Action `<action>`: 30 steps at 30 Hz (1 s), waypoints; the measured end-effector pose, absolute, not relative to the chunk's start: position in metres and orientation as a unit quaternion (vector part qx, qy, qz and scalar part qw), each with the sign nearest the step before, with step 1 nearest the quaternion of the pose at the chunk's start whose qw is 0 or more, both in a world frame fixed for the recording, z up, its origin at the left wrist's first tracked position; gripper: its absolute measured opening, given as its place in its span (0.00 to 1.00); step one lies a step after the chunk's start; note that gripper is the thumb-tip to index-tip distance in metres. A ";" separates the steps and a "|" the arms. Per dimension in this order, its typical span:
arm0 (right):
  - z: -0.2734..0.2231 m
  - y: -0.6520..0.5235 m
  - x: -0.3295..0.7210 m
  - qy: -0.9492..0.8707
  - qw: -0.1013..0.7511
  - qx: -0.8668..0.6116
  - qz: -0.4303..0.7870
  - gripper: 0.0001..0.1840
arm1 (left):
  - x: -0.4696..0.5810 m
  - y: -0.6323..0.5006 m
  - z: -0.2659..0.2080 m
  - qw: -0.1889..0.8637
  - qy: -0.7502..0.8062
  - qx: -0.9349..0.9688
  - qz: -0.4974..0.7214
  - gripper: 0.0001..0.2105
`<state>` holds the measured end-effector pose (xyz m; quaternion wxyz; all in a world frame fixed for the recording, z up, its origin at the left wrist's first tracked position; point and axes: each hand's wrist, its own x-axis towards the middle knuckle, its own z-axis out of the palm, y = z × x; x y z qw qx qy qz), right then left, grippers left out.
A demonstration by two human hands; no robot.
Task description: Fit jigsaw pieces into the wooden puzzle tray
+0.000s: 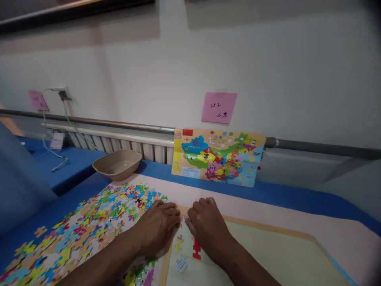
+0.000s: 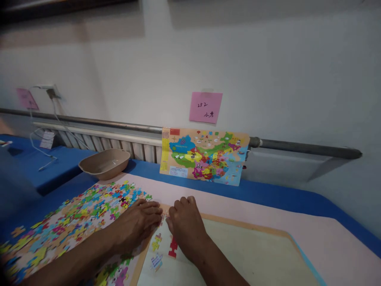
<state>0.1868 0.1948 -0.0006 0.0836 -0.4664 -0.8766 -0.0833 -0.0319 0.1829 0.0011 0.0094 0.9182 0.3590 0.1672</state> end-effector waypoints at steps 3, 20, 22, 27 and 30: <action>-0.004 0.196 0.186 -0.885 0.099 -0.435 -0.134 0.09 | -0.031 0.183 0.003 0.046 0.372 0.914 0.154 0.06; -0.023 0.203 0.192 -0.882 0.238 -0.377 -0.153 0.08 | -0.030 0.183 0.007 0.058 0.377 0.915 0.128 0.05; -0.023 0.202 0.191 -0.886 0.238 -0.372 -0.141 0.08 | -0.030 0.184 0.005 0.057 0.378 0.915 0.131 0.05; -0.023 0.201 0.191 -0.887 0.243 -0.377 -0.108 0.08 | -0.029 0.186 0.002 0.050 0.377 0.915 0.137 0.06; -0.023 0.202 0.191 -0.888 0.235 -0.385 -0.086 0.07 | -0.029 0.185 0.003 0.048 0.380 0.914 0.136 0.07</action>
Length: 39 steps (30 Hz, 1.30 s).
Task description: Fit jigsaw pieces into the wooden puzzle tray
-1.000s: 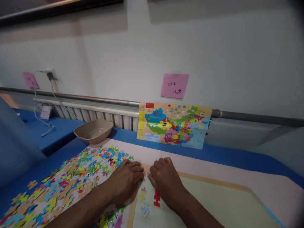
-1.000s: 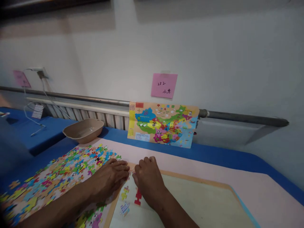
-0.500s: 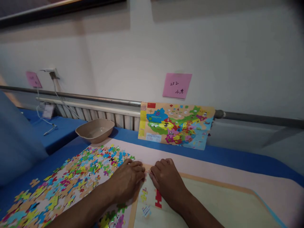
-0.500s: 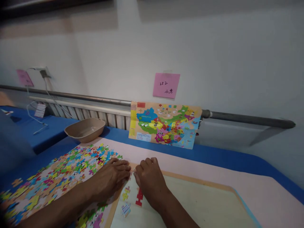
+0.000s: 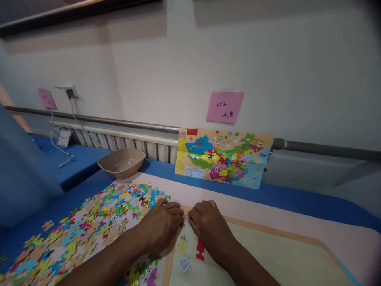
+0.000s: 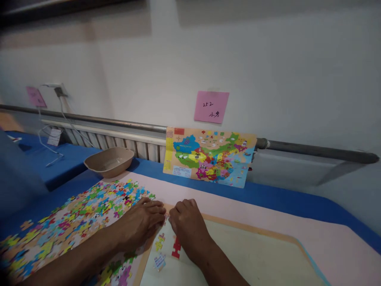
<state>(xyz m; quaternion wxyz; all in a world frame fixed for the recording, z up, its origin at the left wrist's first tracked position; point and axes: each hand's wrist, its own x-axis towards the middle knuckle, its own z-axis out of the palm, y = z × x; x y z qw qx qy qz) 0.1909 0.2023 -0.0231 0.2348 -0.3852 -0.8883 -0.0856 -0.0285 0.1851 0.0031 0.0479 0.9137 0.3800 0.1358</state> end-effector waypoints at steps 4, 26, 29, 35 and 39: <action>-0.018 0.202 0.190 -0.887 0.215 -0.405 -0.049 0.06 | -0.028 0.185 0.004 0.054 0.385 0.912 0.130 0.07; -0.007 0.199 0.194 -0.896 0.177 -0.407 0.003 0.09 | -0.030 0.185 0.003 0.051 0.378 0.915 0.135 0.07; -0.007 0.202 0.199 -0.874 0.193 -0.443 0.047 0.10 | -0.031 0.185 0.005 0.058 0.376 0.915 0.135 0.05; -0.002 0.202 0.198 -0.854 0.193 -0.479 0.064 0.09 | -0.032 0.187 0.007 0.070 0.368 0.915 0.150 0.09; 0.000 0.201 0.196 -0.858 0.175 -0.479 0.057 0.08 | -0.033 0.186 0.008 0.075 0.367 0.916 0.147 0.07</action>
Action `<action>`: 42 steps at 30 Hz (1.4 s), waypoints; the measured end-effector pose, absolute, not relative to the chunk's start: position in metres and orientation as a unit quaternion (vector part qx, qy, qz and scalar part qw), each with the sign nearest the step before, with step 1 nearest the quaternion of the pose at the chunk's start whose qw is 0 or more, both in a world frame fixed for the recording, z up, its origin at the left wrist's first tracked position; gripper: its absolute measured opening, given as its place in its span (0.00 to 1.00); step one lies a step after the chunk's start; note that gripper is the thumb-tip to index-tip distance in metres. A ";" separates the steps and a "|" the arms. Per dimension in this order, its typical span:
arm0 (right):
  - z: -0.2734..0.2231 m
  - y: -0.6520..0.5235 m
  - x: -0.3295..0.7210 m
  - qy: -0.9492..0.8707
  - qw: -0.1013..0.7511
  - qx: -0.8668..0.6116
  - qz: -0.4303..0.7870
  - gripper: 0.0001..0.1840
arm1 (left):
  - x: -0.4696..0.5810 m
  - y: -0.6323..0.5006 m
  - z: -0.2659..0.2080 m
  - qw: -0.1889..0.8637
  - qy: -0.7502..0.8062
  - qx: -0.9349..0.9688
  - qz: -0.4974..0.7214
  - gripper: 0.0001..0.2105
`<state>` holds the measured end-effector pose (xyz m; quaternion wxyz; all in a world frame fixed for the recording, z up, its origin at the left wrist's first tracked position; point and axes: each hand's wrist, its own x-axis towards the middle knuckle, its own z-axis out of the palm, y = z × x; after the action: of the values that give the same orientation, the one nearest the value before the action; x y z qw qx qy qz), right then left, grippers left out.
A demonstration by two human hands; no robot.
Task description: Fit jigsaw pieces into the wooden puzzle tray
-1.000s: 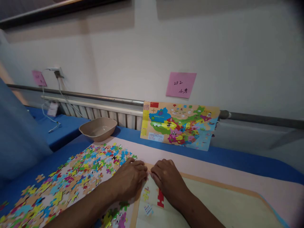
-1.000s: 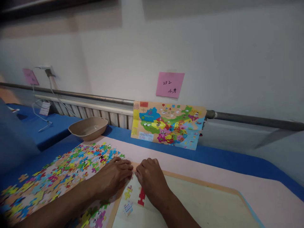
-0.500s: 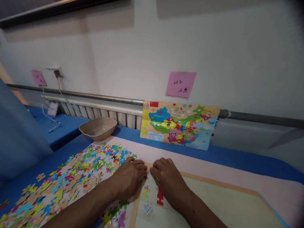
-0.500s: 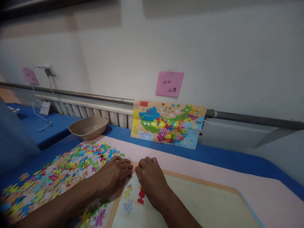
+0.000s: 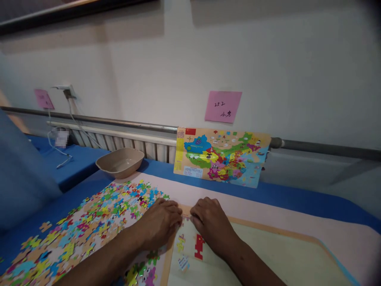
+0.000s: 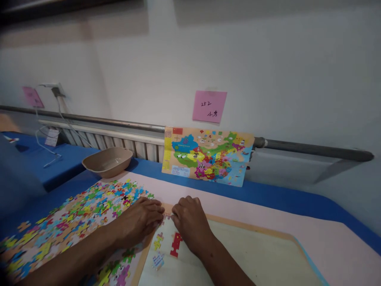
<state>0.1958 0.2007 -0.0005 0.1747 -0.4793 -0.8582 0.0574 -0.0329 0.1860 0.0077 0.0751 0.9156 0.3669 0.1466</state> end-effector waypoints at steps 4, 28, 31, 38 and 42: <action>0.001 0.199 0.194 -0.859 0.161 -0.484 0.047 0.07 | -0.032 0.186 0.009 0.077 0.370 0.914 0.146 0.07; -0.012 0.202 0.191 -0.868 0.171 -0.466 -0.013 0.11 | -0.037 0.192 0.003 0.060 0.353 0.920 0.159 0.10; -0.011 0.201 0.190 -0.871 0.169 -0.462 -0.012 0.12 | -0.037 0.192 0.004 0.060 0.357 0.919 0.155 0.10; -0.006 0.200 0.191 -0.865 0.170 -0.471 0.032 0.12 | -0.036 0.201 0.013 0.159 0.393 0.890 0.170 0.12; -0.003 0.200 0.191 -0.861 0.159 -0.480 0.048 0.10 | -0.037 0.210 0.017 0.241 0.419 0.854 0.190 0.11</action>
<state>0.1913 0.2004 -0.0026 0.1585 -0.4804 -0.8612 0.0483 -0.0367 0.2100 0.0165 0.2412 0.8543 0.4194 0.1902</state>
